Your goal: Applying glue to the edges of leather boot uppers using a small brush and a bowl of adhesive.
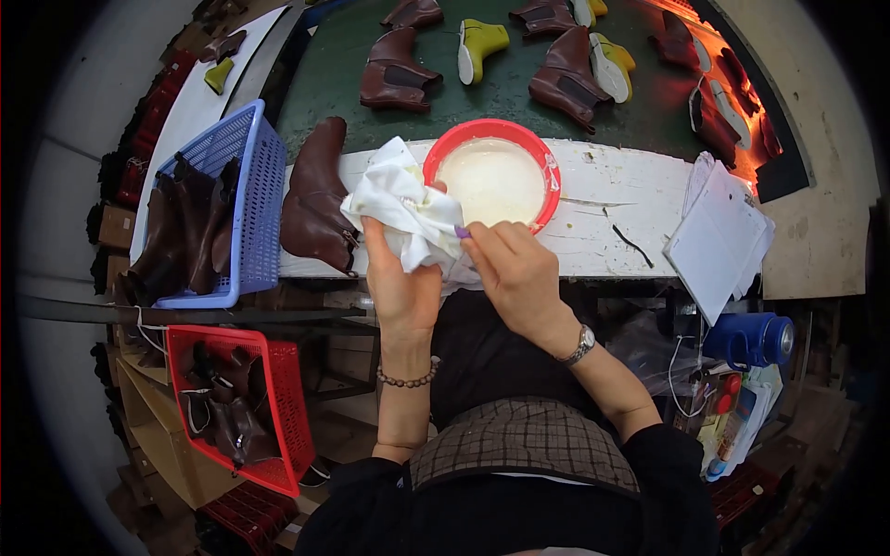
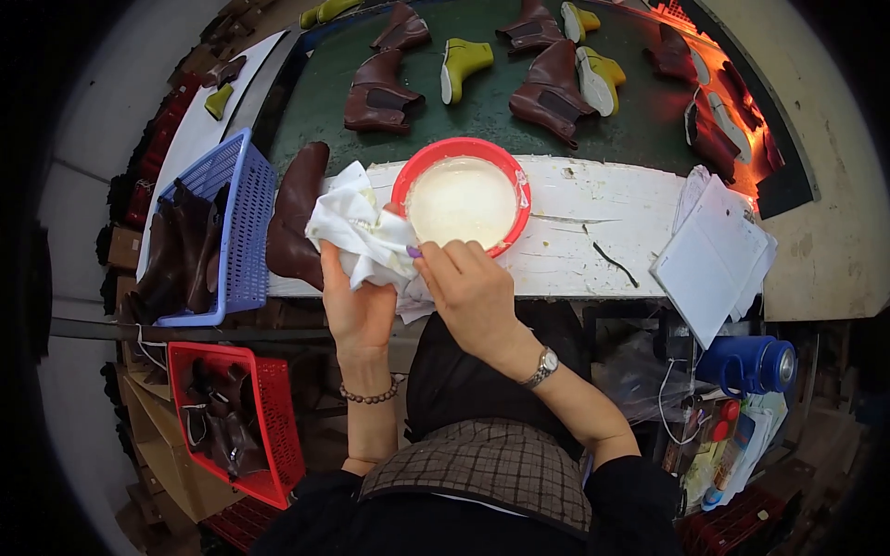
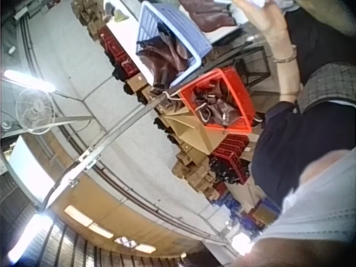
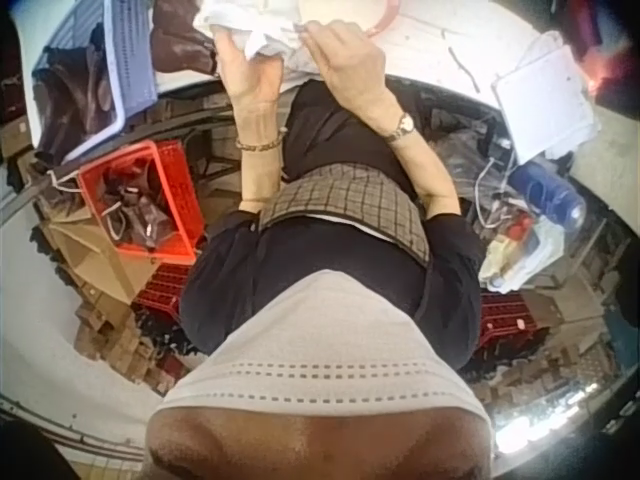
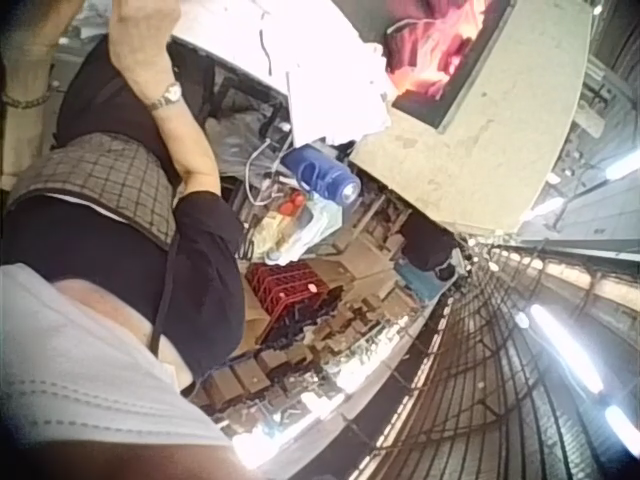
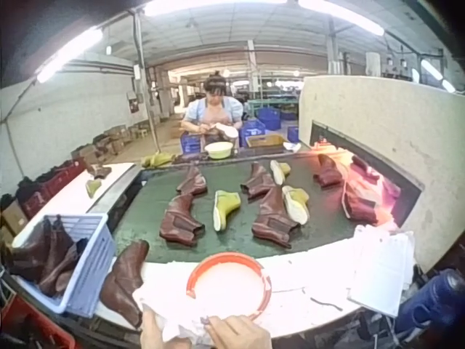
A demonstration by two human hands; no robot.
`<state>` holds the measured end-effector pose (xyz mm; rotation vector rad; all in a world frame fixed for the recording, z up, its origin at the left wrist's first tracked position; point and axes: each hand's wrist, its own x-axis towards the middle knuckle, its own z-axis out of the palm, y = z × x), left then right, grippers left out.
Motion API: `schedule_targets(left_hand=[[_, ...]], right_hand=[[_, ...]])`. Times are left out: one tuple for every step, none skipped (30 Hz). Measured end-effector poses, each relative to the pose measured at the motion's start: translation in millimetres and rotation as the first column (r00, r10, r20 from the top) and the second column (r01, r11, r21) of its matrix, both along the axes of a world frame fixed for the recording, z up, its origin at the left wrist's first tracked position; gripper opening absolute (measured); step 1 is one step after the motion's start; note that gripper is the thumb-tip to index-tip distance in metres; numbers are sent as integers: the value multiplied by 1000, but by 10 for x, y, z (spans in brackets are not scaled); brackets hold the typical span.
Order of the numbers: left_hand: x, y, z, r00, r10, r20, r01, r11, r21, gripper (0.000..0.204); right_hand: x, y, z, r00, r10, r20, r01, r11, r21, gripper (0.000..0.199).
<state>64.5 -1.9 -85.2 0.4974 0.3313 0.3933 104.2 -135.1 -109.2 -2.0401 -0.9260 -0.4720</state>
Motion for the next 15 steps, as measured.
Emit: schedule_targets(left_hand=[[7,0,-47,995,80,-54,-74,992,100,40],[19,18,-116,982,162,-100,-139,969,203,37],[70,142,-153,982,-16,190,-4,994,106,26],[41,157,-185,982,-17,187,-2,994,105,26],[-6,156,-200,992,1,123,-30,971,238,24],[-26,138,-162,998,24,64,-46,928,369,26],[-36,155,-238,995,23,95,-52,949,310,16],[-71,214,-286,995,15,94,-44,950,309,16],[-133,328,-330,981,-90,170,73,992,101,16],[-170,417,-368,948,-179,263,212,972,-103,16],[-174,470,-406,919,-232,318,290,945,-150,17],[-183,507,-423,919,-237,316,296,943,-153,17],[-192,539,-437,903,-225,365,333,904,-268,17],[-201,558,-457,888,-205,412,371,848,-377,18],[-196,580,-486,888,-203,413,351,879,-323,17]], right_hand=[[-63,22,-18,1000,19,-9,-19,998,-54,11],[-133,47,-35,999,36,-19,-38,993,-109,12],[-213,76,-44,998,63,-31,-67,986,-154,15],[-271,89,-60,998,61,-33,-66,986,-156,15],[-317,97,-87,981,134,-143,-145,987,-69,15],[-334,116,-129,947,210,-242,-210,977,26,15],[-287,191,-247,905,339,-257,-272,926,264,22],[-286,142,-292,908,331,-258,-264,928,263,22],[-291,102,-284,420,572,-704,-268,820,506,27],[-313,61,-267,-275,643,-715,-84,725,684,32],[-345,63,-237,-429,681,-594,34,669,742,39],[-365,65,-208,-426,682,-594,40,670,741,39],[-383,68,-184,-509,681,-526,100,654,750,39],[-406,72,-174,-583,676,-450,161,639,752,39],[-420,98,-236,-477,642,-600,53,703,709,35]])
